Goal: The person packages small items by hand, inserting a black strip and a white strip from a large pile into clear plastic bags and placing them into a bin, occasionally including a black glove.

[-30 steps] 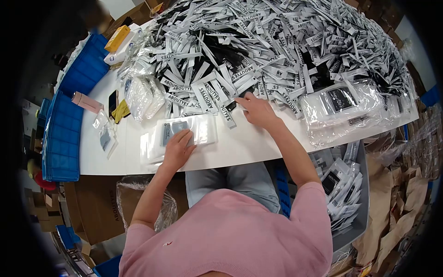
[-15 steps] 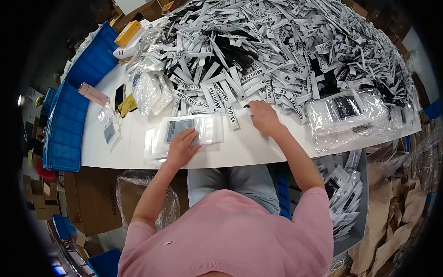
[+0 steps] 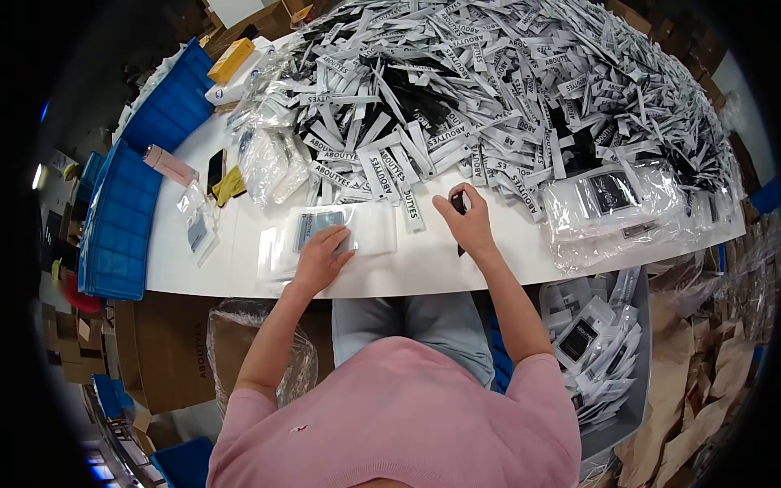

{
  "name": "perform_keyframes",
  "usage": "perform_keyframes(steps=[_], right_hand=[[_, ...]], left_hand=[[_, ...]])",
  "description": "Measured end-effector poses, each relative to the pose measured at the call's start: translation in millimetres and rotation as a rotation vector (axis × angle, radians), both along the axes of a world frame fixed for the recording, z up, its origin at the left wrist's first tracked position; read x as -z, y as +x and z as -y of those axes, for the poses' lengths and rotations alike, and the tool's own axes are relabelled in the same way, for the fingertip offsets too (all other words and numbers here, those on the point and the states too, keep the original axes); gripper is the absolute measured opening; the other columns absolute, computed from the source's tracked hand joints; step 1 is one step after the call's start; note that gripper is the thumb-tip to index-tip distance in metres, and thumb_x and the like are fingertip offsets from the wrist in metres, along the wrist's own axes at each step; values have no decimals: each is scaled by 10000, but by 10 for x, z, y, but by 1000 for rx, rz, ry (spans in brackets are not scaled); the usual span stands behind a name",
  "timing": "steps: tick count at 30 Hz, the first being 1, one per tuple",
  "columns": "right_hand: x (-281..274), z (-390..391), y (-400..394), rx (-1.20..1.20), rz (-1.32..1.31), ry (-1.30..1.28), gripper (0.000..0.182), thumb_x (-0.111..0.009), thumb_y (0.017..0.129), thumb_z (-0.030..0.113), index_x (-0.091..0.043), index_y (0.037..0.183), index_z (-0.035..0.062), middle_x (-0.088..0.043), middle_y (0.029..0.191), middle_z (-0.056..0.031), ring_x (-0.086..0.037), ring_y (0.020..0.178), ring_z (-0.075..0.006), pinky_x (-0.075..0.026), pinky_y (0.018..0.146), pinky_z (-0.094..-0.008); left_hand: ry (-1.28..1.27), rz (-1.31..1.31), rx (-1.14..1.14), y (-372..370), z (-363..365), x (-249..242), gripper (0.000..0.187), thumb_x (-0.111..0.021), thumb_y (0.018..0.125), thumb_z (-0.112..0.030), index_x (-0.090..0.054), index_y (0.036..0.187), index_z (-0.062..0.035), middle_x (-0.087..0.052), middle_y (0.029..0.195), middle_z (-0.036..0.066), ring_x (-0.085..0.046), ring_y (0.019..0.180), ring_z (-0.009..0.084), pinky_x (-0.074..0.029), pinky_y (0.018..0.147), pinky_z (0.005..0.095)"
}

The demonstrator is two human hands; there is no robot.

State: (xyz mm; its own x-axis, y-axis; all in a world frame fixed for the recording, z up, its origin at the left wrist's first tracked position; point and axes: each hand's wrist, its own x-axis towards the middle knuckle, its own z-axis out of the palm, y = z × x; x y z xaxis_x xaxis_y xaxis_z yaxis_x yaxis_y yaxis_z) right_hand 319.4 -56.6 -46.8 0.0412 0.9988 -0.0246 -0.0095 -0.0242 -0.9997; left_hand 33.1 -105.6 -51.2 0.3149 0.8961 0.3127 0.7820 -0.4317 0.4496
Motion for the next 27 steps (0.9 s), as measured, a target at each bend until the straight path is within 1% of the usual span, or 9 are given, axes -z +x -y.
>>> perform_keyframes(steps=[2, 5, 6, 9, 14, 19, 22, 25, 27], right_hand=[[-16, 11, -18, 74, 139, 478, 250, -636, 824, 103, -410, 729, 57, -373, 576, 42, -357, 479, -44, -308, 449, -206], [45, 145, -125, 66, -37, 574, 261, -582, 831, 19, -360, 704, 69, -372, 594, 31, -382, 508, -56, -358, 477, -211], [112, 164, -186, 36, -56, 564, 185, -535, 862, 38, -390, 749, 60, -395, 580, 23, -388, 480, -60, -376, 479, -210], [258, 213, -314, -19, 25, 74, 117, -475, 910, 123, -463, 837, 32, -458, 580, 5, -426, 470, -53, -354, 441, -211], [363, 170, -241, 63, 187, 521, 116, -518, 879, 75, -482, 778, 32, -479, 582, 1, -430, 477, -51, -352, 443, -212], [313, 217, -275, -132, 350, 290, 223, -615, 825, 124, -478, 684, 18, -503, 506, -82, -427, 428, -152, -357, 443, -277], [226, 188, -369, -95, 461, 618, 256, -602, 839, 138, -462, 662, 16, -455, 488, -68, -402, 422, -133, -338, 435, -283], [238, 197, -527, -66, 107, 392, 295, -579, 867, 174, -450, 639, 38, -394, 491, 21, -350, 416, -76, -285, 394, -270], [31, 222, -588, -81, -307, -31, 283, -579, 871, 214, -483, 654, 60, -414, 502, 31, -351, 387, -64, -268, 357, -235]], left_hand=[[3, 8, -3, 0, 0, -3, 338, -674, 757, -176, -594, 1048, -21, -586, 1090, 163, -558, 997, 335, -462, 852, 394], [-14, 35, -13, -4, -2, -12, 323, -659, 770, -167, -589, 1050, -21, -584, 1090, 168, -555, 1001, 338, -458, 854, 395], [-39, 54, -19, -7, 1, -12, 317, -648, 780, -161, -584, 1056, -20, -583, 1090, 171, -551, 1006, 340, -455, 857, 398], [-49, 36, -36, -10, -7, 7, 314, -626, 798, -149, -567, 1079, -21, -582, 1088, 175, -541, 1013, 348, -446, 862, 405], [-21, 124, -13, -74, -45, 47, 309, -506, 861, -117, -522, 1156, -27, -588, 1028, 192, -549, 948, 362, -446, 808, 423], [16, 216, -135, -32, -163, -31, 299, -502, 842, -69, -547, 1133, -21, -578, 844, 187, -557, 766, 360, -450, 676, 434], [161, 290, -166, 123, -169, -195, 298, -509, 806, -24, -579, 1096, -26, -549, 741, 154, -543, 666, 332, -451, 603, 413], [330, 176, 3, 337, -126, -378, 343, -557, 759, -5, -584, 1099, -41, -470, 670, 108, -497, 605, 274, -426, 545, 355], [394, 96, 73, 421, -124, -408, 396, -577, 706, 0, -595, 1097, -59, -428, 648, 77, -476, 591, 239, -421, 542, 334]])
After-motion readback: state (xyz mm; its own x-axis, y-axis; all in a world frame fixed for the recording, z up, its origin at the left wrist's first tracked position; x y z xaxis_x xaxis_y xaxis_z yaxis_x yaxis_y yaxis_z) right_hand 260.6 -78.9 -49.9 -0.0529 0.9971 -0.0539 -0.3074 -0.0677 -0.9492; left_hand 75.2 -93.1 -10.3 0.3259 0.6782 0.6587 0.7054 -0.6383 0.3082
